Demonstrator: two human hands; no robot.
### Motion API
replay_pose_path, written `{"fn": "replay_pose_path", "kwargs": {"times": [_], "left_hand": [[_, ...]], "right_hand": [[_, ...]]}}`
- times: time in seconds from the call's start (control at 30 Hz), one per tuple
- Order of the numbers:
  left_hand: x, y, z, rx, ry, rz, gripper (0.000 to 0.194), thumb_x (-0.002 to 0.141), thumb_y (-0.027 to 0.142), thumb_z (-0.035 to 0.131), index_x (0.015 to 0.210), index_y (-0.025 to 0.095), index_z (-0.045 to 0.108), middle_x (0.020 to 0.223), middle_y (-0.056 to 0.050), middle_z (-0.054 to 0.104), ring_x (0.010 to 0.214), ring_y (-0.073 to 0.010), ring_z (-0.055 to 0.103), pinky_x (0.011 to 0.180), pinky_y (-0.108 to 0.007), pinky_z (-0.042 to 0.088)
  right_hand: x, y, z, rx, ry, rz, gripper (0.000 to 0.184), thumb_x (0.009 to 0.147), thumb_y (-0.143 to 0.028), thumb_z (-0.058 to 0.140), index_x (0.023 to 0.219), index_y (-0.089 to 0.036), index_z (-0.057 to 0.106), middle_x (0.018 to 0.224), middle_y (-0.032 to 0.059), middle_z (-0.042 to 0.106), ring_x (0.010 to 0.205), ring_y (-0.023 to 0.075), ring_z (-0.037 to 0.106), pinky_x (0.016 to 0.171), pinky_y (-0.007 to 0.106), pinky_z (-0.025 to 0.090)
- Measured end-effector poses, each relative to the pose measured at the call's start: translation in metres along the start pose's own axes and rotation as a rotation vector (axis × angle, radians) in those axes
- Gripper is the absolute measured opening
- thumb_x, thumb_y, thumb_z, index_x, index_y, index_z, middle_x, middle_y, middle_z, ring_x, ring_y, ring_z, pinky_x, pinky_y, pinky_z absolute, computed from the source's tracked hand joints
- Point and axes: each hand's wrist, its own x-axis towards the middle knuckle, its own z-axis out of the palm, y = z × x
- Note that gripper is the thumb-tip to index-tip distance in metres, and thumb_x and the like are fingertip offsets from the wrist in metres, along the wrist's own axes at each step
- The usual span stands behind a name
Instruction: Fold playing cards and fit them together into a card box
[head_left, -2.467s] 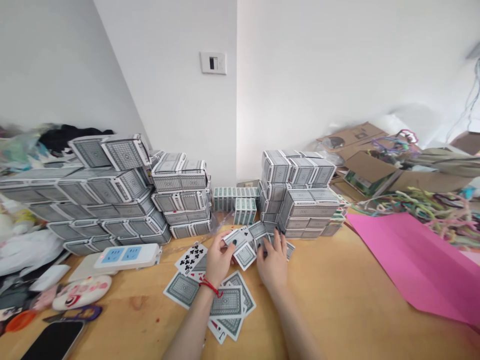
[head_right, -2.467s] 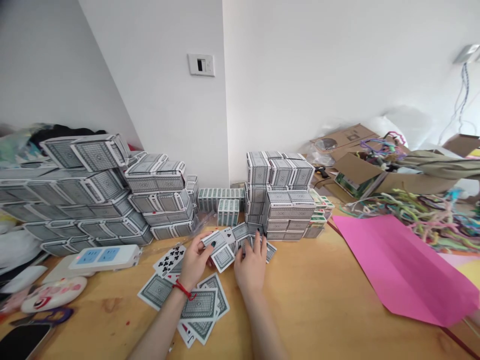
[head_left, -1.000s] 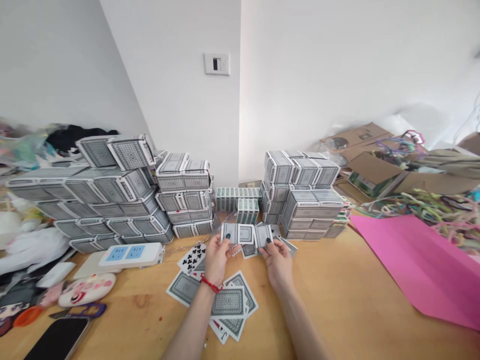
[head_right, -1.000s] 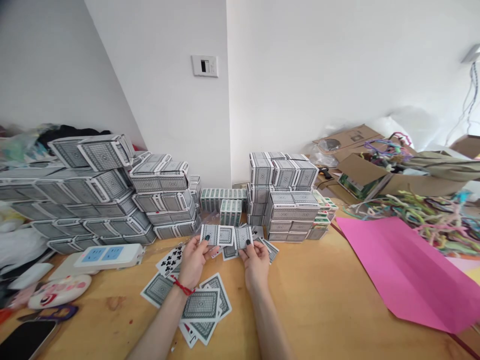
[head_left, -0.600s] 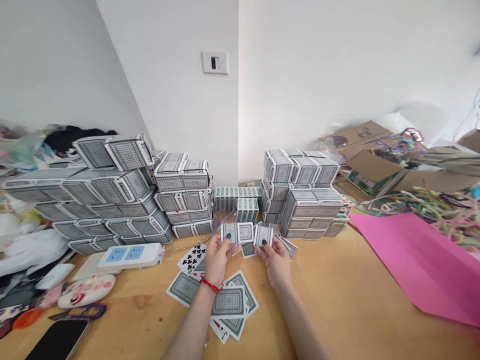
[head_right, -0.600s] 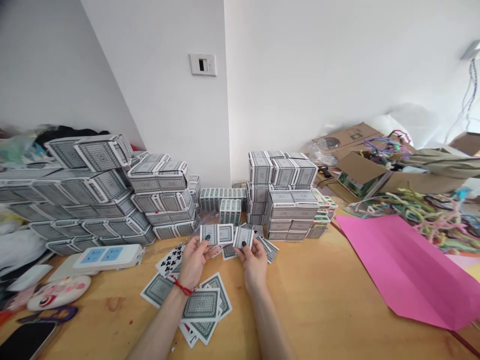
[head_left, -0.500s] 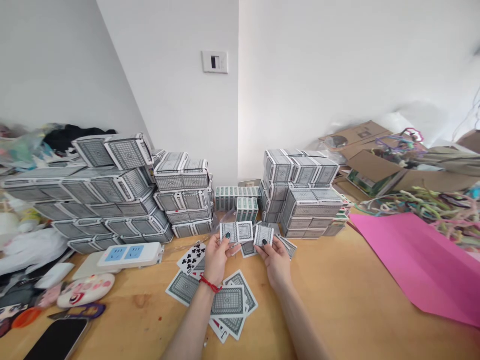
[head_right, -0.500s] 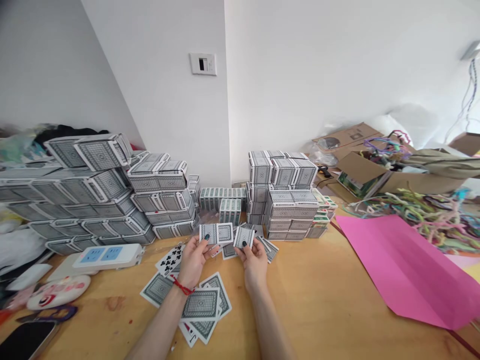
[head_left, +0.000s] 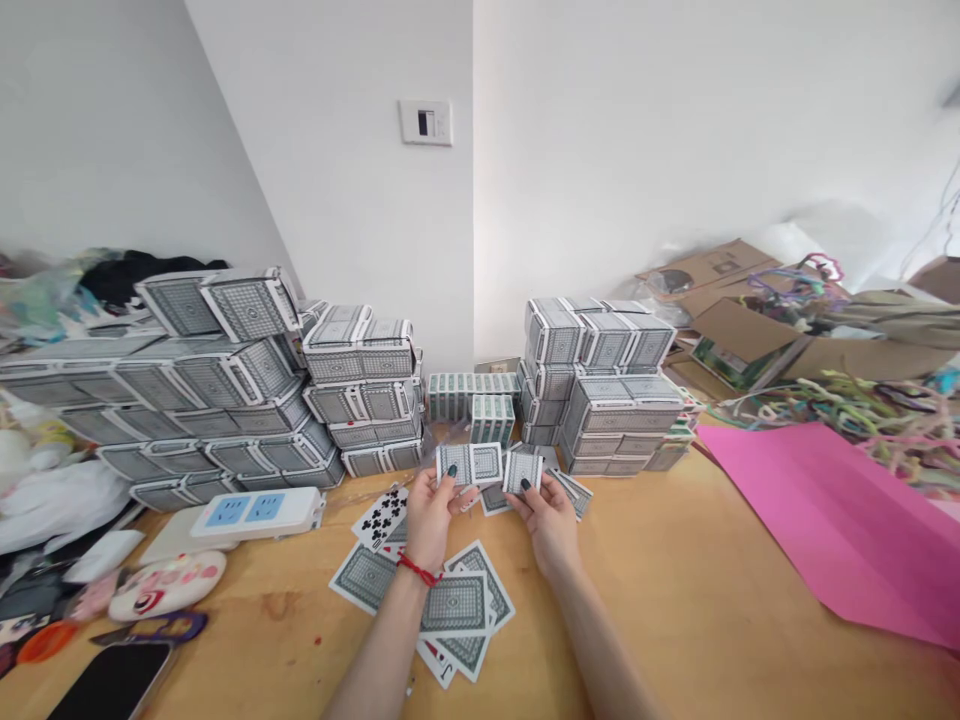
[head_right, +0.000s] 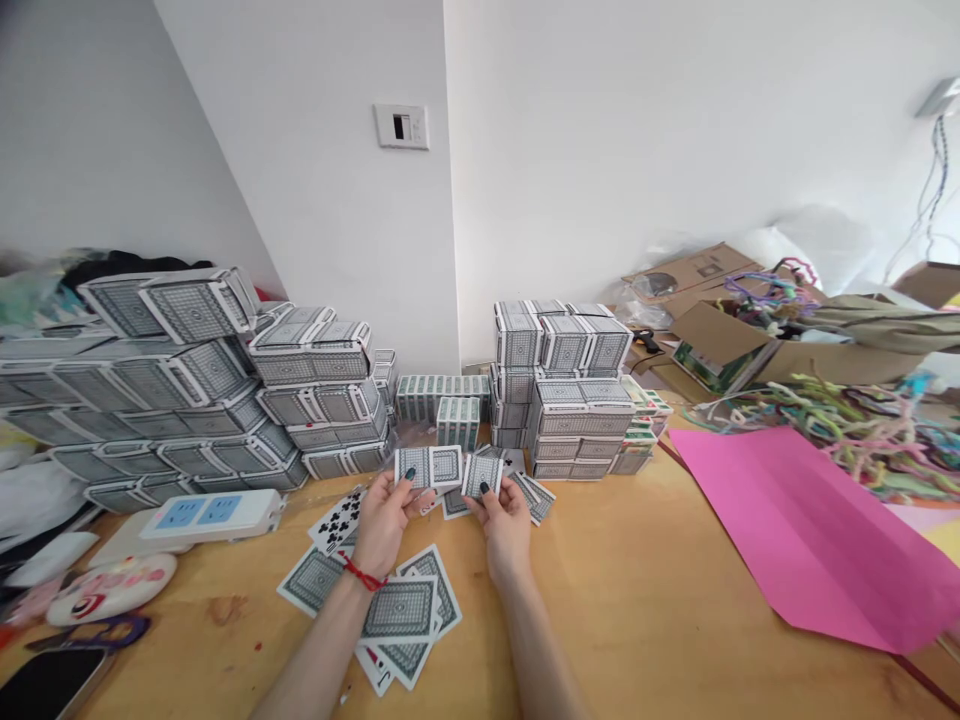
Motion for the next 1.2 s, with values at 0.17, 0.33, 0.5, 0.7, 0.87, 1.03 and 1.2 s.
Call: {"fn": "replay_pose_path", "kwargs": {"times": [0.17, 0.33, 0.5, 0.7, 0.87, 1.03, 1.2], "left_hand": [[0.0008, 0.0018, -0.0008, -0.024, 0.009, 0.005, 0.026, 0.062, 0.025, 0.064, 0.08, 0.016, 0.047, 0.074, 0.001, 0.058, 0.064, -0.0108, 0.06, 0.068, -0.033, 0.053], [-0.0014, 0.0031, 0.0022, -0.035, 0.029, 0.008, 0.024, 0.063, 0.023, 0.064, 0.079, 0.016, 0.047, 0.067, 0.004, 0.055, 0.061, -0.0091, 0.058, 0.066, -0.031, 0.053], [-0.0014, 0.0035, 0.0024, -0.038, 0.009, -0.01, 0.025, 0.063, 0.025, 0.063, 0.08, 0.016, 0.047, 0.078, -0.001, 0.059, 0.066, -0.0115, 0.061, 0.066, -0.031, 0.053], [-0.0006, -0.0015, 0.0007, 0.001, -0.025, -0.025, 0.027, 0.062, 0.027, 0.064, 0.078, 0.016, 0.046, 0.073, 0.001, 0.059, 0.064, -0.0112, 0.06, 0.064, -0.031, 0.053], [-0.0002, -0.0024, -0.0006, 0.111, -0.052, -0.038, 0.03, 0.062, 0.032, 0.064, 0.08, 0.015, 0.048, 0.069, 0.001, 0.06, 0.063, -0.0134, 0.061, 0.059, -0.028, 0.053], [0.0006, 0.0, -0.002, 0.194, -0.094, -0.022, 0.03, 0.063, 0.032, 0.063, 0.086, 0.014, 0.055, 0.075, -0.002, 0.063, 0.061, -0.0147, 0.061, 0.054, -0.027, 0.053], [0.0011, 0.0, -0.0041, 0.209, -0.1, -0.025, 0.026, 0.065, 0.029, 0.061, 0.087, 0.014, 0.057, 0.08, -0.004, 0.064, 0.061, -0.0156, 0.062, 0.053, -0.028, 0.052]], "right_hand": [[0.0004, 0.0009, 0.0, -0.02, -0.014, 0.009, 0.028, 0.056, -0.026, 0.071, 0.077, -0.017, 0.056, 0.08, 0.0002, 0.06, 0.077, 0.0145, 0.057, 0.073, 0.033, 0.052], [0.0009, 0.0017, -0.001, -0.019, 0.012, -0.001, 0.029, 0.055, -0.028, 0.072, 0.077, -0.018, 0.056, 0.08, -0.0004, 0.06, 0.076, 0.0144, 0.057, 0.073, 0.032, 0.053], [0.0017, 0.0031, -0.0012, -0.029, 0.002, 0.013, 0.029, 0.055, -0.028, 0.072, 0.077, -0.017, 0.056, 0.081, 0.0002, 0.061, 0.076, 0.0148, 0.058, 0.072, 0.033, 0.053], [0.0008, 0.0021, -0.0001, -0.014, -0.001, 0.003, 0.029, 0.055, -0.028, 0.072, 0.077, -0.018, 0.055, 0.081, -0.0006, 0.061, 0.076, 0.0146, 0.058, 0.074, 0.032, 0.053], [0.0019, 0.0017, -0.0012, -0.018, 0.008, 0.0, 0.03, 0.055, -0.029, 0.072, 0.076, -0.018, 0.056, 0.08, -0.0002, 0.062, 0.077, 0.0155, 0.059, 0.076, 0.034, 0.052], [0.0008, 0.0005, -0.0015, -0.035, 0.014, -0.012, 0.03, 0.054, -0.029, 0.073, 0.076, -0.018, 0.056, 0.08, -0.0001, 0.062, 0.075, 0.0156, 0.059, 0.074, 0.035, 0.053], [-0.0002, -0.0012, -0.0018, -0.054, -0.012, 0.017, 0.03, 0.055, -0.029, 0.072, 0.08, -0.017, 0.059, 0.086, 0.0027, 0.063, 0.079, 0.0175, 0.059, 0.075, 0.036, 0.052]]}}
